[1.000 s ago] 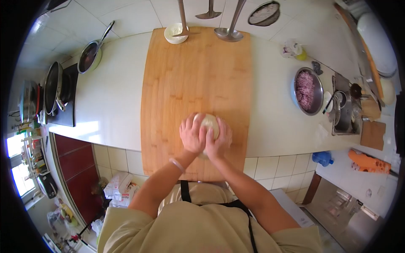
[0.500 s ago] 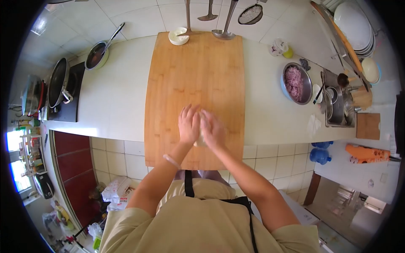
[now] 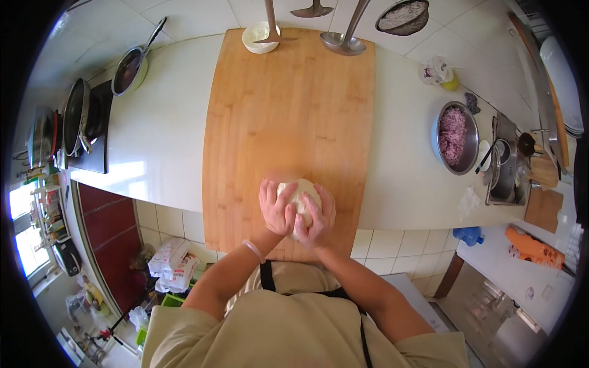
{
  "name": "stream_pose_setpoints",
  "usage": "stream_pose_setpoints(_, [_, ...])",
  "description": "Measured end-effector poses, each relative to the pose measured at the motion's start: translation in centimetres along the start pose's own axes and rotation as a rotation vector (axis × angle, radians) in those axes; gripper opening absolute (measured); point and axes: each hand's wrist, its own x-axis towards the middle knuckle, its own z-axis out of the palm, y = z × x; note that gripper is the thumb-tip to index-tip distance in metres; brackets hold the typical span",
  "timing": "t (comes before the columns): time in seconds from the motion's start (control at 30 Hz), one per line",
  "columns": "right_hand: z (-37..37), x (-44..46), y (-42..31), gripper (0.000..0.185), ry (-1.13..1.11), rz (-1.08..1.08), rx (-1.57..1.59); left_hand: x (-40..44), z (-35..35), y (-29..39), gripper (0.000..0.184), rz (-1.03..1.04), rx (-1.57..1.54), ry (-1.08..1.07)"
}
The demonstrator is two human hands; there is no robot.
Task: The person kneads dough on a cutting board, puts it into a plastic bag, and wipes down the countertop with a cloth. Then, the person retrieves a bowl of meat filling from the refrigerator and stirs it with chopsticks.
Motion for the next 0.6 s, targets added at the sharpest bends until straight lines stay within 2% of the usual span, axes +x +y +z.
stream_pose_setpoints(0.1, [1.5,2.1,0.6,0.042,0.09,0.088,-0.036,2.8,1.0,-0.3,0.034,-0.086,0.022,-0.059])
stream_pose_setpoints(0.17, [2.6,2.9,1.3,0.042,0.111,0.393,-0.019,4.4,1.9,-1.1,0.033,-0.058,0.09,-0.122])
stream_pose_setpoints(0.2, [2.5,4.0,1.2,0.042,0.129,0.384,-0.025,5.4,2.4,-1.0,0.033,-0.125,0.235,-0.302])
stream_pose_setpoints(0.23, [2.3,5.5,1.2,0.042,0.096,0.555,0.048,6.4,3.0,-1.2,0.034,-0.192,0.382,-0.473])
stream_pose_setpoints(0.27, [1.8,6.0,0.7,0.042,0.057,0.721,0.123,6.4,4.4,-3.1,0.034,-0.177,0.374,-0.457])
stream_pose_setpoints(0.33, [1.3,5.7,0.0,0.042,0.107,0.662,0.103,6.3,7.6,-7.8,0.038,-0.036,0.157,-0.324])
stream_pose_setpoints(0.37, [1.4,5.8,-0.4,0.042,0.146,0.629,0.092,8.0,5.9,-6.9,0.038,-0.025,0.157,-0.308])
stream_pose_setpoints(0.4, [1.0,5.3,-1.1,0.042,0.151,0.622,0.096,9.6,3.1,-5.2,0.039,-0.309,-0.577,-0.363])
stream_pose_setpoints(0.43, [0.2,4.3,-1.8,0.041,0.135,0.611,0.238,10.0,1.3,-4.3,0.04,-0.593,-1.318,-0.384])
stream_pose_setpoints(0.47, [-0.4,3.4,-2.7,0.041,0.114,0.605,0.38,8.1,2.8,-6.6,0.044,-0.146,-0.899,-0.36])
stream_pose_setpoints(0.5, [-0.8,3.5,-4.1,0.041,0.103,0.611,0.382,7.1,1.0,-3.7,0.041,-0.167,-0.106,-0.462])
stream_pose_setpoints(0.57, [-0.6,4.5,-6.2,0.036,-0.12,0.607,0.244,2.9,3.4,-5.0,0.037,-0.012,0.215,-0.281])
stream_pose_setpoints(0.6, [0.1,3.5,-6.3,0.033,-0.007,0.493,0.203,2.2,2.1,-3.4,0.037,-0.015,0.216,-0.288])
